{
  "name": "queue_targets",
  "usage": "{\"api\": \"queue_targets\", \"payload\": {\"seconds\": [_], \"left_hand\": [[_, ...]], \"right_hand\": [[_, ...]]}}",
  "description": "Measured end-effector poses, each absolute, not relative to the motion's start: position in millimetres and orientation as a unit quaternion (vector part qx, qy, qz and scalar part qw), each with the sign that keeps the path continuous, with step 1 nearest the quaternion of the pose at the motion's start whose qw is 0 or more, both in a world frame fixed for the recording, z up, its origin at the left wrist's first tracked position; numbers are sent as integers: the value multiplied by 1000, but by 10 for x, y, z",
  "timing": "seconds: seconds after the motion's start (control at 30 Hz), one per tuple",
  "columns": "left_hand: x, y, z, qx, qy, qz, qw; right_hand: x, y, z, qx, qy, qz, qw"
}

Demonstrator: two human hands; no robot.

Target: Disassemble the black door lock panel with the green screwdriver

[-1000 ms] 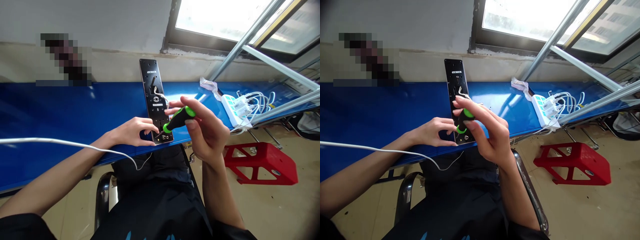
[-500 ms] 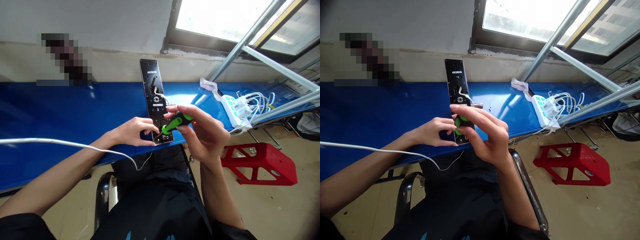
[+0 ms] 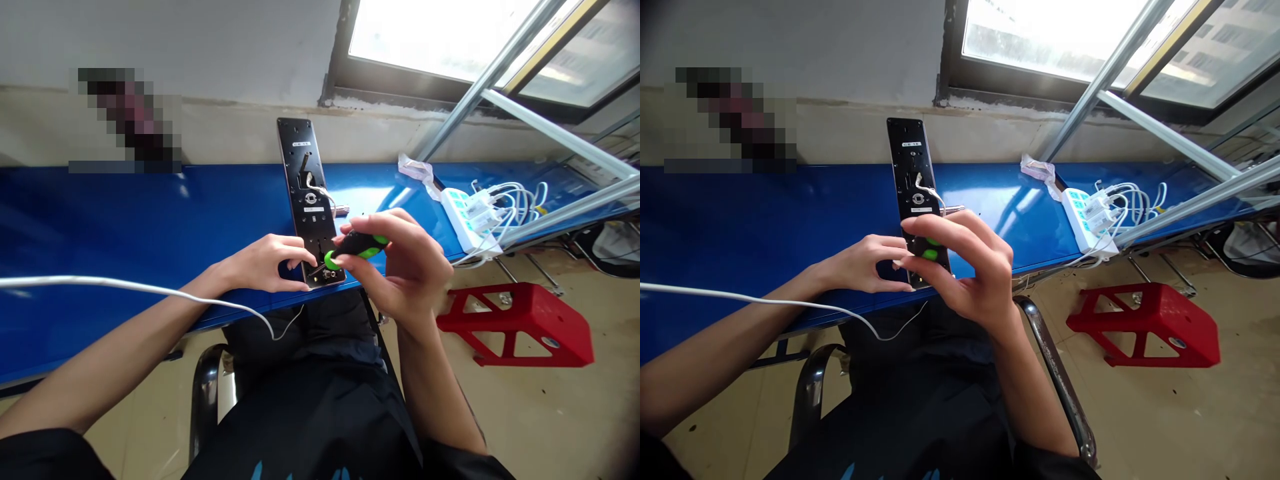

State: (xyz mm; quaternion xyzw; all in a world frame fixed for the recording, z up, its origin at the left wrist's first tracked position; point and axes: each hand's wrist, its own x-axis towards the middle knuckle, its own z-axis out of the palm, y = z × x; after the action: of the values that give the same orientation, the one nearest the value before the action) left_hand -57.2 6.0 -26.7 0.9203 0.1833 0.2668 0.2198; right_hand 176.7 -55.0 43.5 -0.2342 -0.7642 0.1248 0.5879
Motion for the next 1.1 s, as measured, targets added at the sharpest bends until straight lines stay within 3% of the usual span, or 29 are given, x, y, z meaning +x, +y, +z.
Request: {"api": "queue_targets", "payload": {"seconds": [0.1, 0.23, 0.33, 0.63, 0.9, 1.1], "left_hand": [[-567, 53, -245, 923, 185, 261, 212], [-572, 42, -189, 919, 192, 257, 227], [-566, 30, -111, 903, 201, 279, 257], [-105, 166, 262, 905, 210, 318, 191], [586, 789, 275, 960, 250, 123, -8], [913, 1091, 129, 960, 276, -16, -54]], "right_hand": [[1818, -489, 343, -252, -751, 112, 600], [1923, -436, 192, -266, -745, 184, 583], [2000, -424, 157, -260, -702, 204, 631], [2551, -216, 125, -360, -602, 91, 707], [2942, 60, -152, -437, -552, 63, 708], [3061, 215, -243, -468, -546, 52, 693]]}}
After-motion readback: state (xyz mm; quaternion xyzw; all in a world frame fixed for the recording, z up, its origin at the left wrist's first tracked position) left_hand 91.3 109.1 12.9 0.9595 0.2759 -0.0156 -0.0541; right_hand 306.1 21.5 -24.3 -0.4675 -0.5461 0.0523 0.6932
